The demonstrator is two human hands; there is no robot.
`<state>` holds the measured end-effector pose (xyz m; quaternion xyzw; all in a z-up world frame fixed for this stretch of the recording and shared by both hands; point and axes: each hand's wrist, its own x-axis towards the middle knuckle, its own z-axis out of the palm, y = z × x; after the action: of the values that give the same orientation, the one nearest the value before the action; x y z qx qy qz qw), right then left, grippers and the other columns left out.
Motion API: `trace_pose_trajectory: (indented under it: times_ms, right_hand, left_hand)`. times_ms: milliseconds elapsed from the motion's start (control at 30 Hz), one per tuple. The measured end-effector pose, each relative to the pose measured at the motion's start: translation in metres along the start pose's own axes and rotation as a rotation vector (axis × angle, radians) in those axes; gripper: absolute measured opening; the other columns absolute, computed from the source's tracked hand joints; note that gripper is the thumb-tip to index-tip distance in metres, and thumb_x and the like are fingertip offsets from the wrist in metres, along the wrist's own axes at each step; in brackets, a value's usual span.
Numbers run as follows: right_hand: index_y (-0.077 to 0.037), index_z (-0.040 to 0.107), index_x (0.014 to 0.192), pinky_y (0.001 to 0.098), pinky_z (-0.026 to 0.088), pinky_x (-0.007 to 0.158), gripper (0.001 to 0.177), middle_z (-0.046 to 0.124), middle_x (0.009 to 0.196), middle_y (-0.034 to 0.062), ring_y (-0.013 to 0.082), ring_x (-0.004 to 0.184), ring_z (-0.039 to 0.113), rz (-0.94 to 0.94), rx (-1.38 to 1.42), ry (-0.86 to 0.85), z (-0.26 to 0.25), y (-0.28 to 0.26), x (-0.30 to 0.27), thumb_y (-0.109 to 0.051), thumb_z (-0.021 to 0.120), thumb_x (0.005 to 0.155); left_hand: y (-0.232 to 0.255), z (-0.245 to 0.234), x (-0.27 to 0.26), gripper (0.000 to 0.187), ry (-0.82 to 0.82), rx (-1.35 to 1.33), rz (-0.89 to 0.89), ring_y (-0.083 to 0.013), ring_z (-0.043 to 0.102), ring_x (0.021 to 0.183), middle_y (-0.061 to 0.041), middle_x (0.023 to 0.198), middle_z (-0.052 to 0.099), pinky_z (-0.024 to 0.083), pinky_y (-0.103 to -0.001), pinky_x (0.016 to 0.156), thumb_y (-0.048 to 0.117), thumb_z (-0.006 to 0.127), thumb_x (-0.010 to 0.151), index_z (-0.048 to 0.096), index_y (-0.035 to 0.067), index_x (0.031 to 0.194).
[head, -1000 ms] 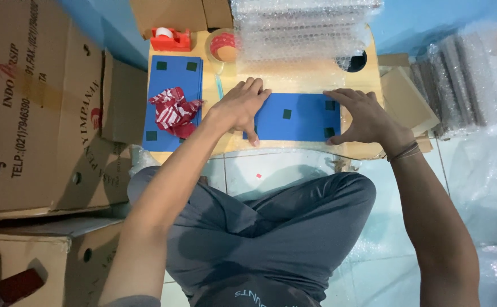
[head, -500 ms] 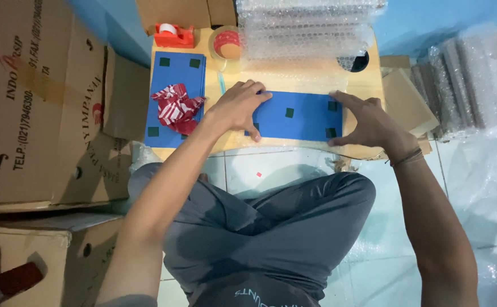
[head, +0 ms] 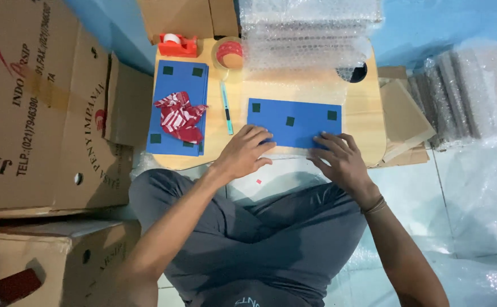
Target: Wrapping small rectangular items in bubble wrap and securing them with adhesive tape.
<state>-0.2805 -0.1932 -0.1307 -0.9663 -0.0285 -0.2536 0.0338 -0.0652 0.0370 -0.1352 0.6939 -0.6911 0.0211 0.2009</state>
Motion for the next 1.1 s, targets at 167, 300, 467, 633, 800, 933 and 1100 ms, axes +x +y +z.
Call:
trace_pose_trajectory:
  times_ms: [167, 300, 467, 633, 800, 933, 1100]
  right_hand:
    - [-0.023, 0.079, 0.102, 0.0405, 0.052, 0.099, 0.009, 0.079, 0.109, -0.001, 0.0207, 0.113, 0.074, 0.048, 0.039, 0.013, 0.003, 0.003, -0.002, -0.029, 0.081, 0.095]
    - [-0.013, 0.078, 0.099, 0.043, 0.051, 0.098, 0.007, 0.077, 0.098, 0.006, 0.0252, 0.105, 0.074, 0.084, 0.09, -0.048, -0.019, -0.013, 0.015, -0.02, 0.078, 0.099]
    - [-0.01, 0.076, 0.101, 0.0447, 0.051, 0.094, 0.013, 0.074, 0.095, 0.006, 0.0273, 0.1, 0.073, 0.324, 0.302, -0.123, -0.021, -0.013, 0.018, -0.023, 0.078, 0.1]
    - [-0.013, 0.076, 0.108, 0.0459, 0.052, 0.09, 0.024, 0.075, 0.092, 0.0047, 0.03, 0.095, 0.073, 0.423, 0.359, -0.146, -0.021, -0.006, 0.023, -0.026, 0.086, 0.091]
    - [-0.013, 0.078, 0.104, 0.0464, 0.052, 0.087, 0.016, 0.075, 0.093, 0.0068, 0.0329, 0.091, 0.072, 0.334, 0.316, -0.183, -0.026, -0.005, 0.032, -0.021, 0.084, 0.09]
    - [-0.03, 0.078, 0.098, 0.0384, 0.044, 0.086, 0.005, 0.064, 0.103, -0.0039, 0.0203, 0.093, 0.062, 0.087, -0.066, -0.143, -0.015, -0.01, 0.026, -0.034, 0.077, 0.096]
    - [-0.028, 0.074, 0.095, 0.0363, 0.049, 0.08, 0.011, 0.06, 0.096, -0.0024, 0.0199, 0.085, 0.064, 0.022, -0.1, -0.184, -0.017, -0.03, 0.034, -0.018, 0.069, 0.097]
  left_hand:
    - [0.003, 0.002, 0.004, 0.019, 0.112, -0.05, -0.011, -0.0257, 0.061, 0.119, -0.007, 0.112, 0.071, 0.045, -0.046, 0.106, 0.029, 0.069, 0.094, 0.078, 0.016, 0.104]
    - [0.007, -0.005, 0.008, 0.02, 0.156, -0.11, -0.047, -0.021, 0.064, 0.109, -0.004, 0.102, 0.072, 0.048, -0.041, 0.1, 0.027, 0.064, 0.099, 0.079, 0.016, 0.093]
    - [0.003, 0.002, 0.012, 0.016, 0.143, -0.251, -0.223, -0.0198, 0.057, 0.088, 0.0, 0.079, 0.062, 0.048, -0.04, 0.087, 0.03, 0.071, 0.094, 0.077, 0.018, 0.086]
    - [0.0, -0.017, 0.021, 0.01, 0.041, -0.443, -0.401, -0.0276, 0.065, 0.081, -0.006, 0.078, 0.066, 0.053, -0.042, 0.08, 0.019, 0.075, 0.088, 0.076, 0.011, 0.096]
    - [0.001, -0.016, 0.027, 0.025, 0.016, -0.425, -0.467, -0.0348, 0.067, 0.091, -0.011, 0.095, 0.065, 0.054, -0.048, 0.08, 0.013, 0.079, 0.082, 0.073, 0.01, 0.107]
    - [0.009, -0.022, 0.03, 0.013, 0.065, -0.091, -0.283, -0.0253, 0.052, 0.092, 0.001, 0.086, 0.048, 0.041, -0.044, 0.085, 0.024, 0.076, 0.088, 0.072, 0.013, 0.081]
    - [0.013, -0.019, 0.024, 0.02, 0.074, 0.071, -0.216, -0.0232, 0.047, 0.093, -0.003, 0.08, 0.054, 0.035, -0.043, 0.089, 0.026, 0.069, 0.093, 0.074, 0.011, 0.08]
